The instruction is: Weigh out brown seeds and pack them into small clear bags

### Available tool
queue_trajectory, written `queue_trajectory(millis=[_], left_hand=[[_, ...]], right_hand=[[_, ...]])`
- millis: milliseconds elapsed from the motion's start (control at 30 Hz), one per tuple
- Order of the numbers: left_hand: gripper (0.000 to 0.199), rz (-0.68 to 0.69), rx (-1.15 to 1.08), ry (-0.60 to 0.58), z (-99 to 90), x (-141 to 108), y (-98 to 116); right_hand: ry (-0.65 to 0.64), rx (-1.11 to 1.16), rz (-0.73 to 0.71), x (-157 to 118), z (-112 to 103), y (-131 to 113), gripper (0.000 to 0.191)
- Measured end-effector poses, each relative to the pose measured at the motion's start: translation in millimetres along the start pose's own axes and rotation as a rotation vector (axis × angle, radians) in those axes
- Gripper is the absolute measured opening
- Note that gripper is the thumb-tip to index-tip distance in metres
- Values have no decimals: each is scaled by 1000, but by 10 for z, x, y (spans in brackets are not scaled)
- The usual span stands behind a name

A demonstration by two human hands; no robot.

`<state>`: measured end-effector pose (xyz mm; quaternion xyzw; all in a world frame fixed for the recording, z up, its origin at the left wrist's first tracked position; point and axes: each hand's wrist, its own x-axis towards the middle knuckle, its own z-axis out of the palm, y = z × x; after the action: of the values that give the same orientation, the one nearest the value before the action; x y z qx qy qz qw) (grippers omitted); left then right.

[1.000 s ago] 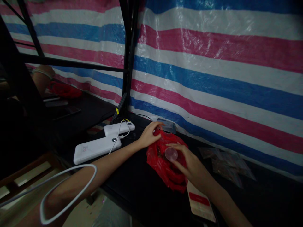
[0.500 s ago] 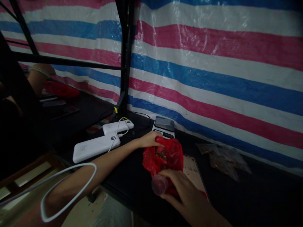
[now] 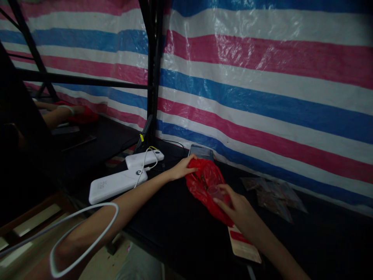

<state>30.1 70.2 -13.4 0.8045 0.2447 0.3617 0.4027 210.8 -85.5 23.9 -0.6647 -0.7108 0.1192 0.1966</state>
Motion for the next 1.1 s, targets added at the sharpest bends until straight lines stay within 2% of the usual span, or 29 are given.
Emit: queue_trajectory(millis=[167,300,367,433,600,767,1000,1100], left_hand=[[56,-32,60,-96,-15,-17,11],[32,-109,204,-293,-119,-26,22],[34,-156,238,-335,-165,-32,14],[36,-199,216,-328,-184,-42,10],[35,-216,149,-316,-138,-70,70],[31,-150,47,-321,-129,-56,135],[31,-181,-244,-85,-25,26,-8],[37,-202,-259,-80,1,23,-9]], right_hand=[[-52,-226,-5,114,5,-20,29],[-93,-508,-29,122,1,-173,22],[-100,-630,-40,146,9,-265,22],[-95,-693,-68,187,25,-339,24],[-51,-588,-160,279,97,-339,25],[-16,-491,-141,334,184,-220,25],[36,-321,-87,399,229,-177,26],[54,-191,-57,416,252,-103,25]])
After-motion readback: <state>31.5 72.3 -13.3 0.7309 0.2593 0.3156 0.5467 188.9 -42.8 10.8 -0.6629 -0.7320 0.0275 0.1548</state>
